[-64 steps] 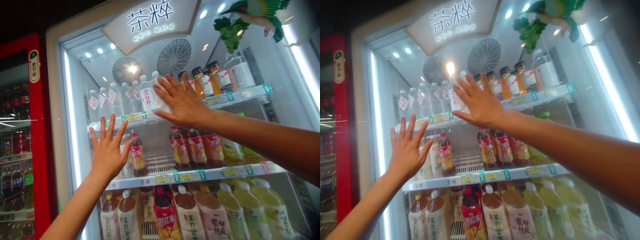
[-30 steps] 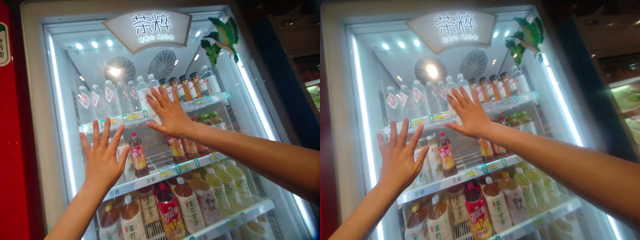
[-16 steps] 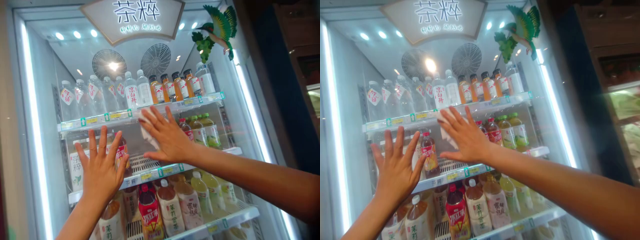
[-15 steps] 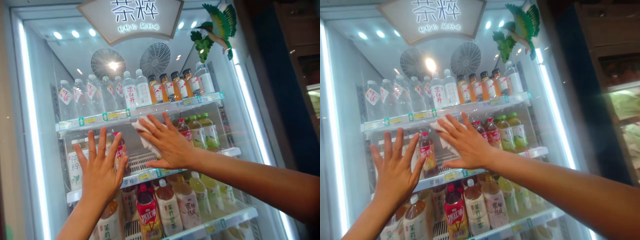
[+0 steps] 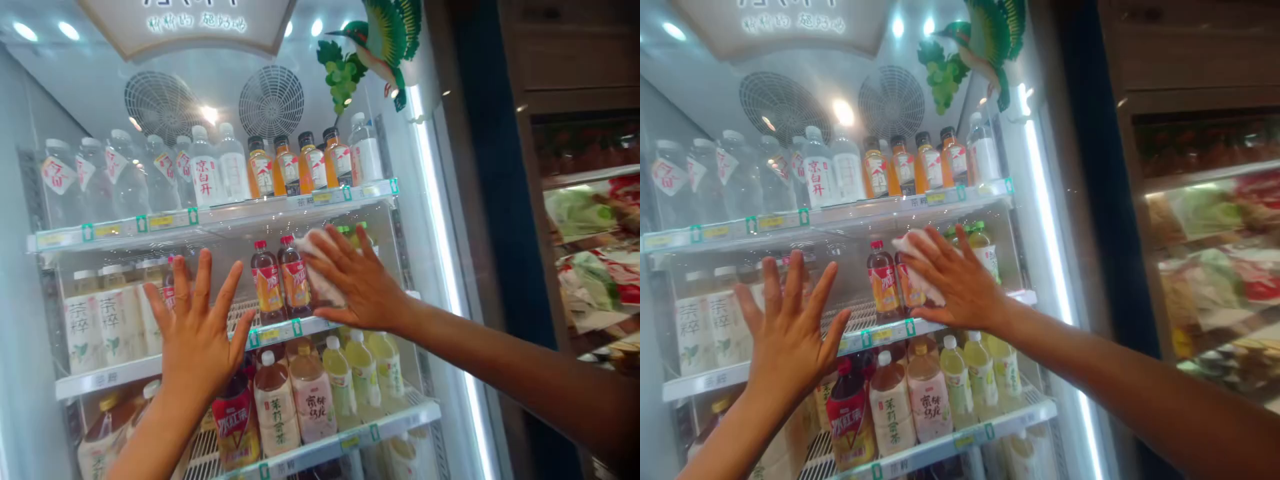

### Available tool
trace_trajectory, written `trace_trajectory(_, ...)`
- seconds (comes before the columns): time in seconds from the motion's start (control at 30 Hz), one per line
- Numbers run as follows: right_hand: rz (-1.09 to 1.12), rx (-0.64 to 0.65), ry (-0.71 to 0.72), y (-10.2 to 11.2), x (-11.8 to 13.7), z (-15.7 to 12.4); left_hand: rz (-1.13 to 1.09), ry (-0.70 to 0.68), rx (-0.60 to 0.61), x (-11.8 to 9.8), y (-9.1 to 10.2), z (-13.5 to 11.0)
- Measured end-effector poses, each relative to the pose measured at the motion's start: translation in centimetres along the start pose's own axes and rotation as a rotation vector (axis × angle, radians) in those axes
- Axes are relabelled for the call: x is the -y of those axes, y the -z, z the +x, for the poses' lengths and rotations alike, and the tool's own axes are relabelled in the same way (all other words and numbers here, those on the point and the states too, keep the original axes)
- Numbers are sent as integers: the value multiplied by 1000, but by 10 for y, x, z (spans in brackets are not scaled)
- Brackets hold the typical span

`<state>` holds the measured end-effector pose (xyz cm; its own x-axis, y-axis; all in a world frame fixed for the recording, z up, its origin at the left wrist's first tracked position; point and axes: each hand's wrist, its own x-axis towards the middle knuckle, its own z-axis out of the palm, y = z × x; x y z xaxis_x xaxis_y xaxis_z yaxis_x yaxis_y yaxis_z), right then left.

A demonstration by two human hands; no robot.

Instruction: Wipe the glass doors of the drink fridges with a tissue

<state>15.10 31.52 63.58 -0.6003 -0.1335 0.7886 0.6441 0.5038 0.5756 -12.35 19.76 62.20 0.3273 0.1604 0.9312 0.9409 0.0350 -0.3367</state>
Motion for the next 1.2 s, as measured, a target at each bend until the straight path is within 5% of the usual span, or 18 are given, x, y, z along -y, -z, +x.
trace_trajectory(0.1,-2,-66,-230,2,-14,-10,-10,-4,-7,-16,-6,7)
trace_trajectory(0.3,-8,73,18,8,-23,-39,-29,-21,6,-39,-13,9)
trace_trajectory(0.47,-25,-55,-298,7,-35,-49,-34,-20,11,-43,-16,7)
trace_trajectory(0.63,14,44,26,3,-9,-45,-29,-13,35,-41,-17,7)
trace_trajectory(0.8,-4,-97,-318,0,-17,-30,-20,-8,41,-29,-10,1)
trace_trajectory(1.0,26,44,-10,-3,22,-9,-5,-16,63,0,-2,-11)
trace_trajectory(1.2,8,-109,-323,-13,46,32,3,-17,51,40,14,-22)
